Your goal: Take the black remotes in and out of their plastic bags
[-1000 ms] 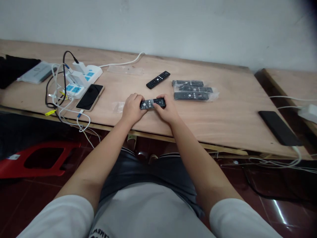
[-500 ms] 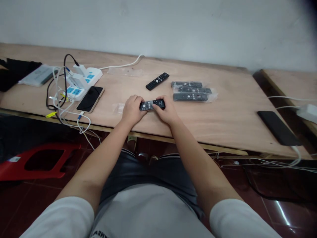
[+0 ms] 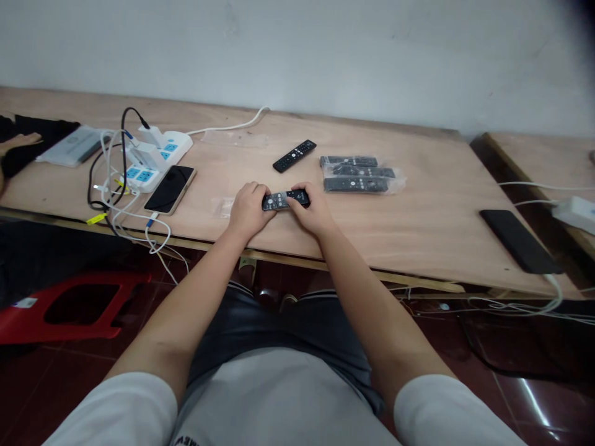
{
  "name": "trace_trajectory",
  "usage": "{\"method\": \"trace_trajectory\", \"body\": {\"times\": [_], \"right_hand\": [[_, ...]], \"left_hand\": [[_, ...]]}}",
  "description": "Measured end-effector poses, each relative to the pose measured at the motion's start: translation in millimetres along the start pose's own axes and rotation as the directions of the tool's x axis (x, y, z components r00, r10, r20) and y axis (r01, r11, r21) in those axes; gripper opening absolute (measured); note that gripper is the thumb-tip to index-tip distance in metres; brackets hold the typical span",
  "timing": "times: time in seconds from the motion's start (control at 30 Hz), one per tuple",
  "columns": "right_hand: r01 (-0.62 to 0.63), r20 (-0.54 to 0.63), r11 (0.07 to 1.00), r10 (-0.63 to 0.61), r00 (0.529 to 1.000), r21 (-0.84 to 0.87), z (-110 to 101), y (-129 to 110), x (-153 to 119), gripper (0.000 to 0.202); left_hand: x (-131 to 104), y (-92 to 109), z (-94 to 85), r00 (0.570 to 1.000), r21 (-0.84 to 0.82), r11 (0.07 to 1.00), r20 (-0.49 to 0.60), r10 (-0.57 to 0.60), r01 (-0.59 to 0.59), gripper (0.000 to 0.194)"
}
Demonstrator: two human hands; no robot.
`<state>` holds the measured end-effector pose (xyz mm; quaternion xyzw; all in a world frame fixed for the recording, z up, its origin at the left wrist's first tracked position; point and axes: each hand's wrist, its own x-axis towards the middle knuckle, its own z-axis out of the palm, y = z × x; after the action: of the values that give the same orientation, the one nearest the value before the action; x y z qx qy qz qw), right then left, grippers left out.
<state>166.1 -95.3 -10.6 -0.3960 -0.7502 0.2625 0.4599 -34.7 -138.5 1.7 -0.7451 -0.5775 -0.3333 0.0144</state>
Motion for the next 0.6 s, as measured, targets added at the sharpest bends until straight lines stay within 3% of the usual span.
{"method": "trace_trajectory", "body": {"times": [0.6], "right_hand": [[0.025, -0.001, 1.0, -0.025, 1.0, 0.008, -0.6, 2.2, 1.6, 0.018]], "left_hand": [[0.5, -0.1, 0.0, 1.0, 0.01, 1.0, 0.011, 0.002, -0.002, 0.021]]}}
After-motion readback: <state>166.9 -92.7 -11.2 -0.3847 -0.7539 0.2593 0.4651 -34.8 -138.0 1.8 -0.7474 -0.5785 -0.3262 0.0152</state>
